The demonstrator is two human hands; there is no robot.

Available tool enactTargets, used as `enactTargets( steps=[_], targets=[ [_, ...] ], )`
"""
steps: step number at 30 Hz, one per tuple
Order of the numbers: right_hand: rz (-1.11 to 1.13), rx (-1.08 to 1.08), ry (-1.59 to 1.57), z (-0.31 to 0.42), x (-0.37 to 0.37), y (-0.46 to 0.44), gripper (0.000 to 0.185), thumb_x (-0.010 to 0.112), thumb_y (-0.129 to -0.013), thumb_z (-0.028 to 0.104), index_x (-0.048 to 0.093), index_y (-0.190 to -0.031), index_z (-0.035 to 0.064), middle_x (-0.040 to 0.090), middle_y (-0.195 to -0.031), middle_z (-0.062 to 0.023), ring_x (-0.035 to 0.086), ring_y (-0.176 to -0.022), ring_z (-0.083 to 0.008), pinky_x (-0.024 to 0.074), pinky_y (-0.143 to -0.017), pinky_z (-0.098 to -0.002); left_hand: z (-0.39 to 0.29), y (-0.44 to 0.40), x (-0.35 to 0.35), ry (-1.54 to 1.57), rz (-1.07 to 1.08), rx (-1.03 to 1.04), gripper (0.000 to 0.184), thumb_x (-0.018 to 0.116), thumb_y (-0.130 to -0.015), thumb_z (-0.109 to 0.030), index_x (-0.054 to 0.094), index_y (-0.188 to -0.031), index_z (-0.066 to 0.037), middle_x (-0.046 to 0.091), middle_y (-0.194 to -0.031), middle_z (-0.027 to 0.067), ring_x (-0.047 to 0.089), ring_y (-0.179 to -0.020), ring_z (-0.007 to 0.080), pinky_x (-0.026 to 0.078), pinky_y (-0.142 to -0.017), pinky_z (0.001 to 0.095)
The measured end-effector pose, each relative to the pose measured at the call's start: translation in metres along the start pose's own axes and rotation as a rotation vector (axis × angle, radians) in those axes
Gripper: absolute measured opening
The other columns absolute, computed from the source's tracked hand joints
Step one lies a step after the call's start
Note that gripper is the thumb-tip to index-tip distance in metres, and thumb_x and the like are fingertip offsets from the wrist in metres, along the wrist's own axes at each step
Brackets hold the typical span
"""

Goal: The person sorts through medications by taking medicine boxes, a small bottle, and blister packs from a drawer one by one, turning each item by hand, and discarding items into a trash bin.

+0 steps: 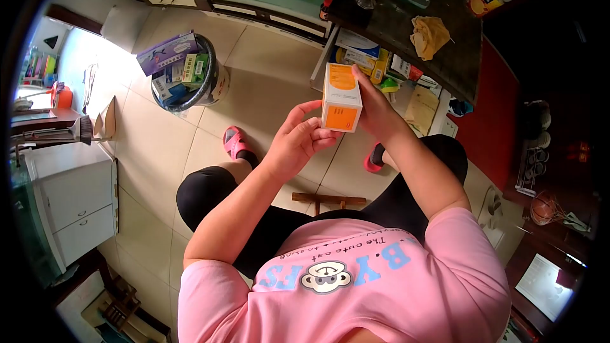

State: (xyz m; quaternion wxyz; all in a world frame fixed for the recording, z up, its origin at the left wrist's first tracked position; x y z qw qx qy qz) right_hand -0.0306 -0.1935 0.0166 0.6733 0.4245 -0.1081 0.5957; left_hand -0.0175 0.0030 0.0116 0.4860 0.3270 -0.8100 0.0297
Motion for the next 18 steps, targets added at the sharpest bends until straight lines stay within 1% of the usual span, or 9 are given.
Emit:
enactTargets(
  steps=[6,8,9,11,12,13,15,16,18],
  targets=[
    [0.049,-0.010,0.012,0.002,0.007,0.006,0.041,0.044,-0.097,0.042,0.054,-0.116,0.0074,0.060,-0.105,-0.0058,0.058,-0.099,-0.0141,0.0455,-0.089,-0.0298,-0.010,0.000,0.004,-0.024,-0.003,-0.037,0.049,0.049,-0.095,-0.011,0.024,-0.137,-0.005,0.058,-0.109,0.0130,0.063,-0.096,0.0213,0.051,-0.086,0.0313],
    [0.016,-0.006,0.077,0.003,0.010,0.010,0.041,0.050,-0.095,0.043,0.053,-0.115,0.0077,0.060,-0.103,-0.0040,0.058,-0.097,-0.0138,0.0462,-0.088,-0.0299,-0.021,-0.001,-0.001,-0.752,-0.038,0.094,0.066,0.055,-0.084,0.004,0.024,-0.141,-0.006,0.049,-0.126,0.0179,0.057,-0.108,0.0300,0.050,-0.090,0.0363],
    [0.015,-0.008,0.075,-0.003,0.001,0.002,0.041,0.050,-0.095,0.043,0.053,-0.115,0.0077,0.060,-0.103,-0.0040,0.058,-0.097,-0.0138,0.0462,-0.088,-0.0299,-0.028,0.000,0.001,-0.753,-0.036,0.093,0.066,0.055,-0.084,0.004,0.024,-0.141,-0.006,0.049,-0.126,0.0179,0.057,-0.108,0.0300,0.050,-0.090,0.0363],
    [0.053,0.066,0.382,-0.020,-0.025,-0.020,0.046,0.054,-0.087,0.054,0.052,-0.105,0.0115,0.057,-0.084,0.0004,0.058,-0.071,-0.0081,0.0463,-0.059,-0.0237,-0.044,0.005,0.013,-1.767,-0.106,0.556,0.086,0.061,-0.070,0.013,0.024,-0.144,-0.011,0.039,-0.136,0.0183,0.048,-0.118,0.0369,0.047,-0.093,0.0407],
    [0.047,0.083,0.463,-0.021,-0.016,-0.014,0.048,0.058,-0.084,0.057,0.050,-0.101,0.0130,0.052,-0.079,0.0019,0.051,-0.064,-0.0057,0.0377,-0.051,-0.0211,-0.044,0.005,0.015,-1.695,-0.072,0.577,0.093,0.067,-0.061,0.012,0.033,-0.142,-0.018,0.032,-0.140,0.0187,0.039,-0.125,0.0412,0.044,-0.097,0.0433],
    [0.049,0.117,0.500,-0.026,-0.013,-0.011,0.050,0.059,-0.082,0.059,0.050,-0.101,0.0137,0.053,-0.080,0.0018,0.052,-0.065,-0.0060,0.0383,-0.052,-0.0212,-0.042,0.006,0.016,-1.696,-0.072,0.576,0.093,0.067,-0.061,0.012,0.033,-0.142,-0.018,0.032,-0.140,0.0187,0.039,-0.125,0.0412,0.044,-0.097,0.0433],
    [0.105,0.180,0.565,-0.035,-0.019,-0.014,0.048,0.054,-0.087,0.057,0.050,-0.106,0.0131,0.055,-0.085,0.0004,0.055,-0.068,-0.0078,0.0437,-0.056,-0.0226,-0.036,0.006,0.021,-1.743,0.222,0.612,0.084,0.067,-0.062,0.011,0.045,-0.136,-0.024,0.032,-0.142,0.0176,0.038,-0.128,0.0405,0.041,-0.101,0.0435],
    [0.107,0.180,0.566,-0.038,-0.020,-0.013,0.048,0.054,-0.087,0.057,0.050,-0.106,0.0131,0.055,-0.085,0.0004,0.055,-0.068,-0.0078,0.0437,-0.056,-0.0226,-0.029,0.005,0.020,-1.753,0.264,0.607,0.075,0.068,-0.062,0.011,0.056,-0.126,-0.026,0.032,-0.143,0.0177,0.036,-0.130,0.0406,0.039,-0.103,0.0438],
    [0.109,0.134,0.538,-0.043,-0.017,-0.011,0.048,0.045,-0.093,0.055,0.050,-0.111,0.0112,0.058,-0.091,-0.0018,0.057,-0.070,-0.0097,0.0477,-0.060,-0.0245,-0.029,0.004,0.022,-1.718,0.256,0.600,0.066,0.069,-0.067,0.007,0.057,-0.123,-0.027,0.035,-0.141,0.0177,0.039,-0.127,0.0402,0.041,-0.100,0.0422]
  ],
)
Point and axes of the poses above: each hand's wrist, its own y-axis away from the middle knuckle, its own x-axis out of the palm, z = x × y, the point moved 1 cm from there along -y, towards the middle knuckle
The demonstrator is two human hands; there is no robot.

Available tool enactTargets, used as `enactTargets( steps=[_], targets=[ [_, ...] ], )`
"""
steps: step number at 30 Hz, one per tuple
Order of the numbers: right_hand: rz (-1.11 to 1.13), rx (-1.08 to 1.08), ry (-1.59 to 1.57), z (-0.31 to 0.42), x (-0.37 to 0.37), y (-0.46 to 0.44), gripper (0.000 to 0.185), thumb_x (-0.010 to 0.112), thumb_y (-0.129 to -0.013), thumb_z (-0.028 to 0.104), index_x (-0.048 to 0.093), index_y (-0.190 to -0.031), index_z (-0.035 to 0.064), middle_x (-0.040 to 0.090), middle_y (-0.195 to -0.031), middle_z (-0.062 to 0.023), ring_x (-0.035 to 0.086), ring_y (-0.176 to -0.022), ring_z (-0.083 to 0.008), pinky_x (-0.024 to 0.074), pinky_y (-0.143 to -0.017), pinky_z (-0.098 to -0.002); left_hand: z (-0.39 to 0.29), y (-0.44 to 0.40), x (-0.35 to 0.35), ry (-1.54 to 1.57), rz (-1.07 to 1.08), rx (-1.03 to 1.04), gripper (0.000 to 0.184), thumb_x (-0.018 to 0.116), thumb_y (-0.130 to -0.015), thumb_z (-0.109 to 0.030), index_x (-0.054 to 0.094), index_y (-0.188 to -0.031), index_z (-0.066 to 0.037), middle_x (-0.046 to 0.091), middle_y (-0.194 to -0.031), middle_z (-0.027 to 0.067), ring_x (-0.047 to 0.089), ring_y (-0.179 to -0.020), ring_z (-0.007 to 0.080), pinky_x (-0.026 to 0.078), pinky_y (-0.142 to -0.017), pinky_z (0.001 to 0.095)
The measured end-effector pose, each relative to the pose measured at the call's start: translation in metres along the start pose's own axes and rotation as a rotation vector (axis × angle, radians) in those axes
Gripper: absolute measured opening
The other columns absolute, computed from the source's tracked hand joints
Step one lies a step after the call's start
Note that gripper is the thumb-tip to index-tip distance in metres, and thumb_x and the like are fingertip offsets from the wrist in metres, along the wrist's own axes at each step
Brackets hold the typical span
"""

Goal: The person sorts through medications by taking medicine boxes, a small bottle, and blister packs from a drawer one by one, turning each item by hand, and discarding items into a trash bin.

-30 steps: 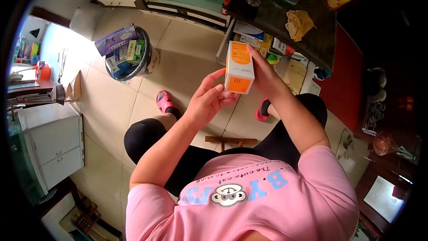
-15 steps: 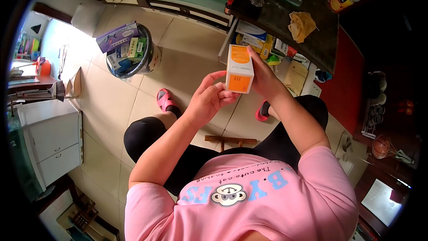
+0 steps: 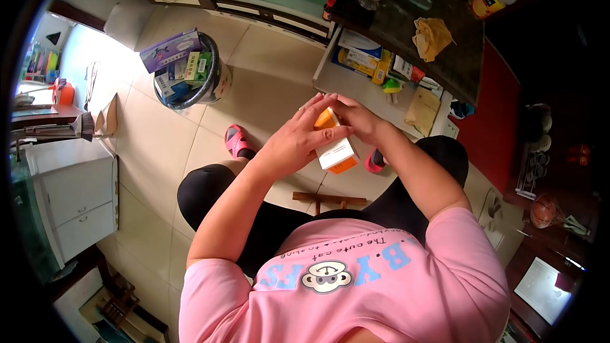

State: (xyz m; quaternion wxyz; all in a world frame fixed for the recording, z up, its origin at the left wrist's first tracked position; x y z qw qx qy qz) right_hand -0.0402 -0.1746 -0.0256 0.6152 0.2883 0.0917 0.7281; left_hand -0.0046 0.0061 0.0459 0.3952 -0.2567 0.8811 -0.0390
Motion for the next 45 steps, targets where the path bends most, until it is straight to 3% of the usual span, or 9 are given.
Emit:
enactTargets(
  steps=[5,7,10,18,23,25,35,38,45],
  targets=[
    [0.042,-0.006,-0.153,0.023,-0.007,0.009,0.051,0.040,-0.095,0.055,0.050,-0.113,0.0086,0.059,-0.096,-0.0046,0.061,-0.072,-0.0130,0.0511,-0.064,-0.0286,0.008,0.003,-0.008,0.411,-0.311,-0.184,0.053,0.073,-0.071,0.001,0.053,-0.118,-0.012,0.043,-0.133,0.0171,0.043,-0.126,0.0346,0.045,-0.096,0.0382],
    [0.136,-0.022,-0.188,0.038,-0.008,0.016,0.053,0.044,-0.093,0.055,0.050,-0.110,0.0053,0.059,-0.096,-0.0058,0.062,-0.074,-0.0151,0.0530,-0.068,-0.0316,0.025,0.008,0.000,0.393,-0.396,-0.123,0.061,0.075,-0.069,-0.002,0.047,-0.123,-0.007,0.047,-0.129,0.0163,0.043,-0.126,0.0324,0.044,-0.097,0.0383],
    [0.092,-0.101,-0.139,0.039,0.001,0.015,0.050,0.054,-0.091,0.047,0.050,-0.113,0.0021,0.059,-0.095,-0.0061,0.060,-0.071,-0.0131,0.0529,-0.067,-0.0298,0.023,0.008,0.007,0.597,-0.526,-0.303,0.081,0.084,-0.064,-0.009,0.037,-0.130,-0.005,0.044,-0.134,0.0121,0.046,-0.122,0.0235,0.039,-0.100,0.0351],
    [0.028,-0.151,0.003,0.056,0.039,-0.005,0.052,0.062,-0.088,0.043,0.050,-0.117,0.0022,0.060,-0.092,-0.0039,0.057,-0.068,-0.0096,0.0512,-0.065,-0.0263,0.014,0.025,-0.027,0.836,-0.652,-0.385,0.086,0.087,-0.062,-0.013,0.036,-0.131,-0.007,0.045,-0.132,0.0084,0.047,-0.118,0.0193,0.042,-0.098,0.0326],
    [-0.090,-0.270,0.206,0.094,0.108,-0.012,0.057,0.067,-0.082,0.048,0.052,-0.113,0.0020,0.059,-0.089,-0.0030,0.052,-0.065,-0.0074,0.0489,-0.060,-0.0250,0.023,0.057,-0.059,0.858,-0.866,-0.124,0.083,0.084,-0.065,-0.007,0.035,-0.132,-0.009,0.046,-0.130,0.0069,0.048,-0.118,0.0194,0.045,-0.097,0.0345],
    [-0.110,-0.309,0.273,0.101,0.126,-0.014,0.058,0.067,-0.082,0.050,0.052,-0.110,0.0014,0.059,-0.087,-0.0030,0.050,-0.061,-0.0071,0.0472,-0.057,-0.0248,0.020,0.067,-0.071,1.146,-0.883,-0.075,0.082,0.083,-0.066,-0.004,0.035,-0.132,-0.011,0.047,-0.128,0.0055,0.049,-0.117,0.0179,0.048,-0.094,0.0342],
    [-0.168,-0.176,0.325,0.074,0.133,-0.007,0.055,0.060,-0.084,0.056,0.051,-0.098,0.0035,0.058,-0.080,-0.0035,0.045,-0.053,-0.0079,0.0428,-0.051,-0.0248,0.007,0.091,-0.065,1.302,-0.889,-0.264,0.069,0.074,-0.073,0.002,0.032,-0.125,-0.012,0.056,-0.107,0.0040,0.057,-0.094,0.0150,0.049,-0.069,0.0292],
    [-0.179,-0.171,0.332,0.069,0.134,-0.005,0.043,0.050,-0.093,0.048,0.056,-0.100,0.0061,0.059,-0.078,-0.0003,0.050,-0.052,-0.0054,0.0433,-0.047,-0.0220,0.010,0.089,-0.056,1.386,-0.921,-0.234,0.066,0.074,-0.073,0.002,0.033,-0.123,-0.012,0.056,-0.106,0.0037,0.056,-0.090,0.0134,0.048,-0.066,0.0282],
    [-0.165,-0.128,0.354,0.065,0.136,-0.007,0.047,0.050,-0.092,0.051,0.056,-0.103,0.0060,0.059,-0.078,0.0004,0.045,-0.051,-0.0049,0.0422,-0.048,-0.0223,0.006,0.093,-0.054,1.349,-0.958,-0.311,0.065,0.074,-0.074,0.001,0.033,-0.122,-0.012,0.055,-0.102,0.0035,0.054,-0.088,0.0133,0.047,-0.062,0.0270]
  ],
)
Point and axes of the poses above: each hand's wrist, its own y-axis away from the middle knuckle, its own x-axis out of the palm, z = x × y, the point moved 1 cm from there along -y, towards the middle knuckle
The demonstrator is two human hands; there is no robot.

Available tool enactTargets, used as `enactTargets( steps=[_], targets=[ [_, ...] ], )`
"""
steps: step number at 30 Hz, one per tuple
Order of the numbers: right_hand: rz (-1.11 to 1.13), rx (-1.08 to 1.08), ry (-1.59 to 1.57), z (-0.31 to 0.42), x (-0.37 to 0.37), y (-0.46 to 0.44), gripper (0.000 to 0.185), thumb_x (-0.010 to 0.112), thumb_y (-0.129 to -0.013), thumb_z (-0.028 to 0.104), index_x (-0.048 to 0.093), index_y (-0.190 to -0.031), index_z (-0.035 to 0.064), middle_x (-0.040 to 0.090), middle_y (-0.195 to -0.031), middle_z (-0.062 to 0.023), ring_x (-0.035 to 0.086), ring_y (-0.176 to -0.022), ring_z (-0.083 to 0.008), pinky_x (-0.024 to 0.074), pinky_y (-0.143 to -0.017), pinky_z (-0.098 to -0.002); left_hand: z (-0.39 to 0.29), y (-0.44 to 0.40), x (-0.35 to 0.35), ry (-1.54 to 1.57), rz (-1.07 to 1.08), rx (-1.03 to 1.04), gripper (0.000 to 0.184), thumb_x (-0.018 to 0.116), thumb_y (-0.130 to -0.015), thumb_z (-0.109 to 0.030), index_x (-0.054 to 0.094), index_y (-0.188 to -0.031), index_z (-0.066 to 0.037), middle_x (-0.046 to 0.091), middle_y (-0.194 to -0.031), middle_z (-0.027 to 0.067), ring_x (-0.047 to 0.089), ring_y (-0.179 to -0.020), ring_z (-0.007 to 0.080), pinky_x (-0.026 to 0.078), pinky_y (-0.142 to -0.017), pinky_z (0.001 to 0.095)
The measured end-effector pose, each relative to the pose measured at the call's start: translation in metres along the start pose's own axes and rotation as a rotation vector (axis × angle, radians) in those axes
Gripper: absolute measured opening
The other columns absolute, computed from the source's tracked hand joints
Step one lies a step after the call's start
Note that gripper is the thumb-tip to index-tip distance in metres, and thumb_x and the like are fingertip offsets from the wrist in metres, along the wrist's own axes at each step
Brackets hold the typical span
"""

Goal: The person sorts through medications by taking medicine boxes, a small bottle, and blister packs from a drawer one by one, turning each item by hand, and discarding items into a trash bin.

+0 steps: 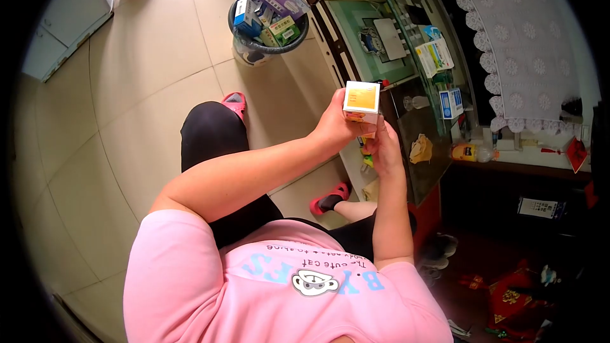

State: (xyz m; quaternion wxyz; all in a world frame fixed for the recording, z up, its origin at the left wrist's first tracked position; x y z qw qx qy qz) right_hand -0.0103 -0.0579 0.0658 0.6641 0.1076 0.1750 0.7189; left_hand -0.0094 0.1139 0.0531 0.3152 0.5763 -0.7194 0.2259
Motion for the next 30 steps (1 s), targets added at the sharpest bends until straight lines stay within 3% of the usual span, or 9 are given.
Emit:
enactTargets(
  steps=[12,18,20,30],
  targets=[
    [0.016,0.021,-0.018,-0.007,0.003,0.002,0.052,0.051,-0.090,0.054,0.055,-0.109,0.0060,0.057,-0.080,0.0032,0.045,-0.055,-0.0048,0.0416,-0.051,-0.0243,0.004,0.002,-0.003,-0.066,-0.042,-0.027,0.065,0.077,-0.073,-0.004,0.033,-0.121,-0.011,0.054,-0.102,0.0032,0.054,-0.089,0.0135,0.047,-0.065,0.0282],
    [0.018,0.019,-0.037,-0.007,0.002,0.005,0.051,0.052,-0.090,0.053,0.055,-0.111,0.0065,0.057,-0.081,0.0035,0.046,-0.056,-0.0050,0.0429,-0.052,-0.0247,0.018,-0.003,-0.005,-0.029,-0.021,0.054,0.066,0.076,-0.072,0.001,0.033,-0.120,-0.009,0.054,-0.105,0.0053,0.055,-0.099,0.0173,0.050,-0.079,0.0334],
    [0.018,0.006,-0.046,-0.009,0.001,0.005,0.050,0.052,-0.090,0.053,0.055,-0.110,0.0063,0.057,-0.081,0.0034,0.047,-0.056,-0.0051,0.0437,-0.051,-0.0247,0.016,-0.001,-0.004,-0.146,-0.023,0.085,0.066,0.075,-0.072,0.005,0.032,-0.120,-0.007,0.054,-0.106,0.0065,0.055,-0.104,0.0185,0.049,-0.087,0.0348],
    [0.007,0.006,-0.038,-0.010,-0.001,0.006,0.051,0.051,-0.091,0.052,0.054,-0.110,0.0049,0.059,-0.082,0.0017,0.047,-0.055,-0.0054,0.0443,-0.050,-0.0246,0.020,-0.001,-0.004,-0.036,-0.005,0.044,0.065,0.073,-0.072,0.008,0.031,-0.120,-0.007,0.052,-0.110,0.0072,0.055,-0.105,0.0189,0.050,-0.086,0.0349]
  ],
)
Point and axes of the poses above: each hand's wrist, its own y-axis away from the middle knuckle, its own x-axis out of the palm, z = x × y, the point moved 1 cm from there along -y, towards the middle knuckle
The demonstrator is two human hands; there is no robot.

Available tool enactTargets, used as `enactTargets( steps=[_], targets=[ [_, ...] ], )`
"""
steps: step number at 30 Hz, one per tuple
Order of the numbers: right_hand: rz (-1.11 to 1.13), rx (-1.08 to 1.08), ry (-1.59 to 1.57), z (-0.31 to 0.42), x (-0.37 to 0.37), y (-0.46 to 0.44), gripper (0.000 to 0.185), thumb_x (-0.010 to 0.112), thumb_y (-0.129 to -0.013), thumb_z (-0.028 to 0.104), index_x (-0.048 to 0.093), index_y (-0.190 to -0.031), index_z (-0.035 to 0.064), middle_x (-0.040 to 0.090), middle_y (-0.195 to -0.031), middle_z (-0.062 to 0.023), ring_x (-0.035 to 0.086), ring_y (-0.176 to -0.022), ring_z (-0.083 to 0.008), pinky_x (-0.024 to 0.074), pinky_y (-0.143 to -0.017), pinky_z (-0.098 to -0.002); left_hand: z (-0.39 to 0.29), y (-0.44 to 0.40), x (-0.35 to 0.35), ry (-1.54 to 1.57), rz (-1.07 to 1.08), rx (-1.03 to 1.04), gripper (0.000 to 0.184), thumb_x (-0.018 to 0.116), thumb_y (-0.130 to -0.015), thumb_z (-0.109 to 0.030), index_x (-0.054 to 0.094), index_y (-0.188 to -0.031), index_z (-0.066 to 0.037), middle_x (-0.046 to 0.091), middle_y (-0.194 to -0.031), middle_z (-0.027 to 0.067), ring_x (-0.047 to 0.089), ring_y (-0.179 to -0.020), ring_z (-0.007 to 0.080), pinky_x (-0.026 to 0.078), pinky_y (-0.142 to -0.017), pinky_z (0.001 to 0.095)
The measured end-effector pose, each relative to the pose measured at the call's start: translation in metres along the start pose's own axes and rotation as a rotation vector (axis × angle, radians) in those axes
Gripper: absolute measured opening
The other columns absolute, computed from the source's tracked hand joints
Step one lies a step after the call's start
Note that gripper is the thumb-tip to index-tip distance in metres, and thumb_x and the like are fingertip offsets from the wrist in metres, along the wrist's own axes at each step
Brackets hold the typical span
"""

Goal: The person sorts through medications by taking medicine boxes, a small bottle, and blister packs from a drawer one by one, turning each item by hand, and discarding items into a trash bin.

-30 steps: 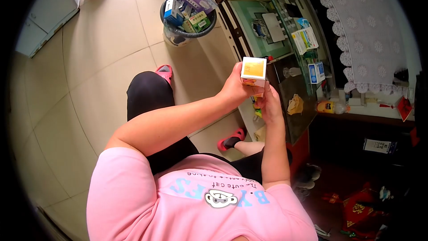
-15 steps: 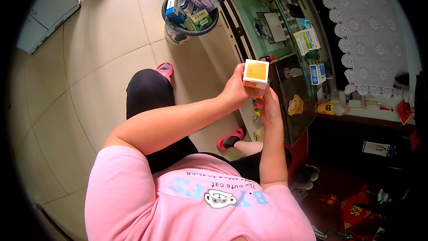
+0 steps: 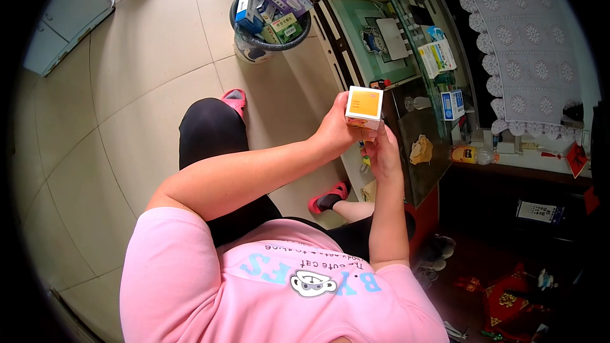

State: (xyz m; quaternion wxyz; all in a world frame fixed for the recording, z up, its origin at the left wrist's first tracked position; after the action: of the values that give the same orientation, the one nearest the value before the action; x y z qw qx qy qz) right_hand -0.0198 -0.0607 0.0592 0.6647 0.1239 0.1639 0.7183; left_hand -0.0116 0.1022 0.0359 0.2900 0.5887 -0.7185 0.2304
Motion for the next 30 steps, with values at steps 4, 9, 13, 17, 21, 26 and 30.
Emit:
enactTargets(
  steps=[4,9,13,17,21,26,30],
  targets=[
    [-0.019,-0.013,0.023,0.002,0.000,0.001,0.051,0.051,-0.092,0.051,0.054,-0.111,0.0039,0.061,-0.088,-0.0006,0.049,-0.057,-0.0058,0.0443,-0.050,-0.0246,-0.003,0.001,0.001,0.027,0.015,-0.008,0.065,0.071,-0.073,0.009,0.031,-0.120,-0.008,0.052,-0.111,0.0069,0.055,-0.106,0.0196,0.052,-0.083,0.0351],
    [-0.046,-0.023,0.048,0.004,0.002,0.001,0.051,0.051,-0.092,0.051,0.054,-0.112,0.0041,0.062,-0.091,-0.0010,0.050,-0.059,-0.0060,0.0439,-0.051,-0.0243,-0.012,0.005,0.003,0.041,0.015,-0.037,0.064,0.072,-0.073,0.006,0.032,-0.120,-0.010,0.052,-0.109,0.0059,0.055,-0.103,0.0182,0.052,-0.077,0.0324],
    [-0.016,0.038,0.008,-0.002,0.003,0.000,0.050,0.050,-0.092,0.051,0.054,-0.113,0.0066,0.061,-0.090,0.0013,0.049,-0.059,-0.0053,0.0429,-0.051,-0.0240,-0.014,0.005,0.002,-0.018,-0.035,-0.092,0.063,0.074,-0.074,0.001,0.033,-0.120,-0.010,0.054,-0.104,0.0046,0.054,-0.093,0.0152,0.049,-0.068,0.0286],
    [0.013,0.065,-0.042,-0.011,0.001,-0.002,0.049,0.051,-0.091,0.052,0.054,-0.114,0.0085,0.059,-0.085,0.0039,0.047,-0.057,-0.0043,0.0424,-0.051,-0.0240,-0.008,0.005,-0.001,-0.084,-0.077,-0.111,0.063,0.076,-0.073,-0.001,0.034,-0.119,-0.010,0.055,-0.100,0.0043,0.054,-0.088,0.0140,0.046,-0.063,0.0281],
    [0.033,0.055,-0.050,-0.011,0.001,-0.001,0.049,0.051,-0.091,0.052,0.055,-0.112,0.0085,0.058,-0.083,0.0044,0.046,-0.056,-0.0041,0.0426,-0.050,-0.0242,-0.010,0.007,0.000,-0.076,-0.082,-0.111,0.064,0.077,-0.072,-0.002,0.034,-0.119,-0.010,0.055,-0.100,0.0042,0.054,-0.086,0.0136,0.046,-0.063,0.0278],
    [-0.012,0.020,-0.012,-0.005,0.004,0.000,0.049,0.052,-0.091,0.052,0.056,-0.111,0.0073,0.059,-0.082,0.0039,0.047,-0.055,-0.0041,0.0443,-0.050,-0.0238,-0.015,0.007,0.001,0.009,-0.048,-0.093,0.064,0.077,-0.072,-0.002,0.033,-0.119,-0.011,0.054,-0.099,0.0036,0.053,-0.086,0.0134,0.046,-0.063,0.0276],
    [0.004,0.022,-0.012,-0.007,0.001,-0.001,0.049,0.051,-0.091,0.052,0.055,-0.111,0.0069,0.060,-0.084,0.0034,0.048,-0.056,-0.0041,0.0448,-0.050,-0.0234,-0.016,0.007,0.002,0.010,-0.050,-0.111,0.064,0.077,-0.072,-0.002,0.034,-0.118,-0.011,0.054,-0.099,0.0036,0.053,-0.087,0.0135,0.046,-0.063,0.0278]
  ],
)
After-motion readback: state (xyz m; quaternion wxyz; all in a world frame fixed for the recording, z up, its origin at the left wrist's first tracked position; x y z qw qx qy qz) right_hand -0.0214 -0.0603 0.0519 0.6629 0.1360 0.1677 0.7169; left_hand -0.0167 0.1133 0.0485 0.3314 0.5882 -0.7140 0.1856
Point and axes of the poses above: each hand's wrist, its own y-axis away from the middle knuckle, its own x-axis out of the palm, z = x × y, the point moved 1 cm from there along -y, towards the middle knuckle
